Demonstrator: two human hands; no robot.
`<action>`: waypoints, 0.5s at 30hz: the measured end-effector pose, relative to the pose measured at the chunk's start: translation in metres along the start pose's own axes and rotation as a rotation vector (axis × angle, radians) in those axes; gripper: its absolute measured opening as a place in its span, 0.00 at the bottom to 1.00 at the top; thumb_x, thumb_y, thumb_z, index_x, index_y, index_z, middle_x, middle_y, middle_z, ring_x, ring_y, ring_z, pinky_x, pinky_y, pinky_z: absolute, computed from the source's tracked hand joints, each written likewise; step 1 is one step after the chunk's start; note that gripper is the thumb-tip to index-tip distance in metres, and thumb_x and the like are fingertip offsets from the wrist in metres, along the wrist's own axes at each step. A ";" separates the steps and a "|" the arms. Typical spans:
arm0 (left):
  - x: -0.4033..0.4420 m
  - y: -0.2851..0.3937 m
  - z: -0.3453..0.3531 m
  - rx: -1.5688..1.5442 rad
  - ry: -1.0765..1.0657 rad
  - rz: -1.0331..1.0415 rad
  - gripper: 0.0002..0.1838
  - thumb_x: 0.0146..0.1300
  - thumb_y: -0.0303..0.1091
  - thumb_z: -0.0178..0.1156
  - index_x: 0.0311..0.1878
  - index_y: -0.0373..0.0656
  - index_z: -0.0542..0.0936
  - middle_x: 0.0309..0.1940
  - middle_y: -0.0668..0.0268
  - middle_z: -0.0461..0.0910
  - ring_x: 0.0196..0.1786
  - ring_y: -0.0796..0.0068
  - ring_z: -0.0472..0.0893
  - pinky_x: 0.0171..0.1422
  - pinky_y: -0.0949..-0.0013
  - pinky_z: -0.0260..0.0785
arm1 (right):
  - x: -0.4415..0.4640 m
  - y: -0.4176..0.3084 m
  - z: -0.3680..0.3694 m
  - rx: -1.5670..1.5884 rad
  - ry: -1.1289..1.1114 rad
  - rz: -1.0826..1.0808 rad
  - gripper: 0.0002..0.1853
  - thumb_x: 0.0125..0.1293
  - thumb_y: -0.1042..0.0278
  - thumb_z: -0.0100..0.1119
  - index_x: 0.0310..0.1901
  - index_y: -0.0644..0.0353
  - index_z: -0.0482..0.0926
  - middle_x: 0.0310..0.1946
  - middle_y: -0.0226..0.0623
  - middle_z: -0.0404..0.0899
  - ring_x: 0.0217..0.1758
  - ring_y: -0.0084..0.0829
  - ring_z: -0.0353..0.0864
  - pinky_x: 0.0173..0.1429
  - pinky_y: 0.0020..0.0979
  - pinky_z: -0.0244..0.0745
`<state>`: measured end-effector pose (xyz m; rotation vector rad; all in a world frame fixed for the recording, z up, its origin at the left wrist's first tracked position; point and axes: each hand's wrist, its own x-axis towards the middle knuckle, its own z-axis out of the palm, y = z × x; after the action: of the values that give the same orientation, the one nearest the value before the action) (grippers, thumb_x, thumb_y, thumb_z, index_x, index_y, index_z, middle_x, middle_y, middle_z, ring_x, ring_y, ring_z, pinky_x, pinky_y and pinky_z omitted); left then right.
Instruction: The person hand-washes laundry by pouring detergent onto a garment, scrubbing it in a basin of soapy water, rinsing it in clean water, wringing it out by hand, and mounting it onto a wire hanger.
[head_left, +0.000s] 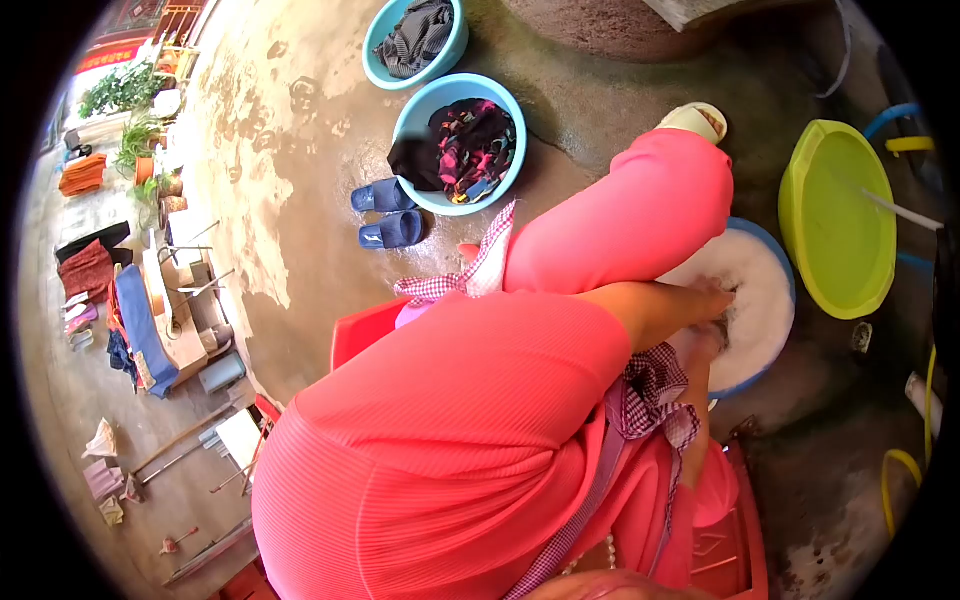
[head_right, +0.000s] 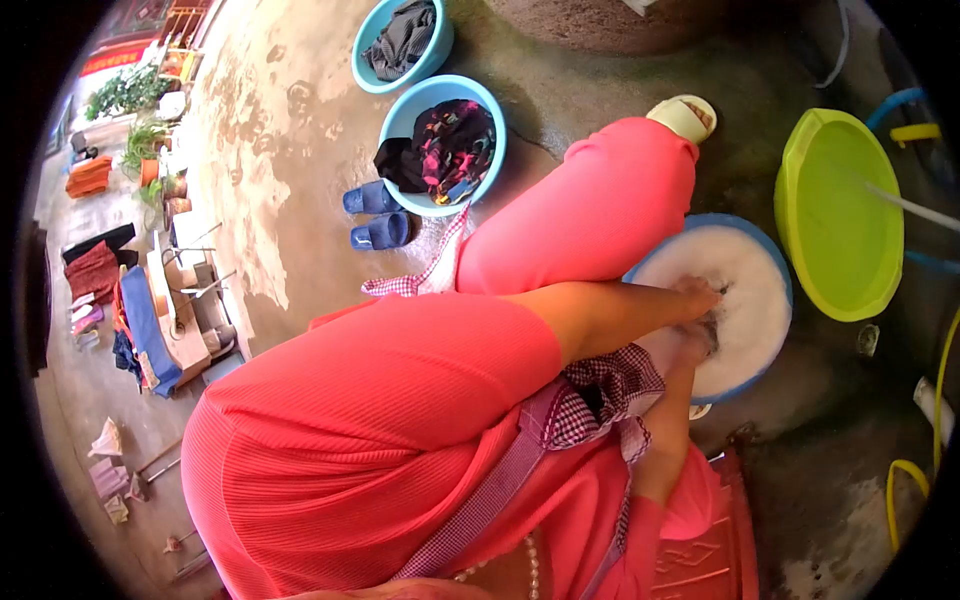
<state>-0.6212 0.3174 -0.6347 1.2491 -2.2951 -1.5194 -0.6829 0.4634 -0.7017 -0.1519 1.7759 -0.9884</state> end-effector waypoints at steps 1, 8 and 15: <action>-0.004 0.005 -0.002 -0.003 -0.001 -0.069 0.16 0.59 0.45 0.55 0.42 0.44 0.77 0.25 0.61 0.77 0.34 0.60 0.77 0.34 0.52 0.70 | 0.000 -0.009 -0.002 0.112 -0.062 -0.062 0.18 0.64 0.54 0.41 0.42 0.61 0.72 0.31 0.32 0.75 0.33 0.28 0.70 0.41 0.29 0.65; 0.001 0.014 -0.048 -1.298 -0.242 -0.828 0.29 0.61 0.60 0.44 0.36 0.40 0.76 0.17 0.57 0.73 0.16 0.59 0.71 0.22 0.52 0.62 | -0.086 -0.168 0.058 0.722 -0.248 -0.122 0.16 0.56 0.64 0.45 0.43 0.63 0.72 0.31 0.29 0.73 0.35 0.26 0.70 0.42 0.28 0.65; 0.016 0.002 -0.051 -1.131 -0.486 -0.769 0.21 0.60 0.48 0.51 0.42 0.38 0.77 0.31 0.52 0.78 0.28 0.62 0.76 0.30 0.60 0.70 | -0.107 -0.175 0.098 0.366 0.166 -0.249 0.14 0.60 0.65 0.50 0.45 0.63 0.73 0.35 0.35 0.75 0.35 0.28 0.74 0.40 0.25 0.71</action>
<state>-0.6068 0.2702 -0.6136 1.4412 -0.5850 -2.9286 -0.6133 0.3519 -0.5163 -0.0611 1.7173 -1.5268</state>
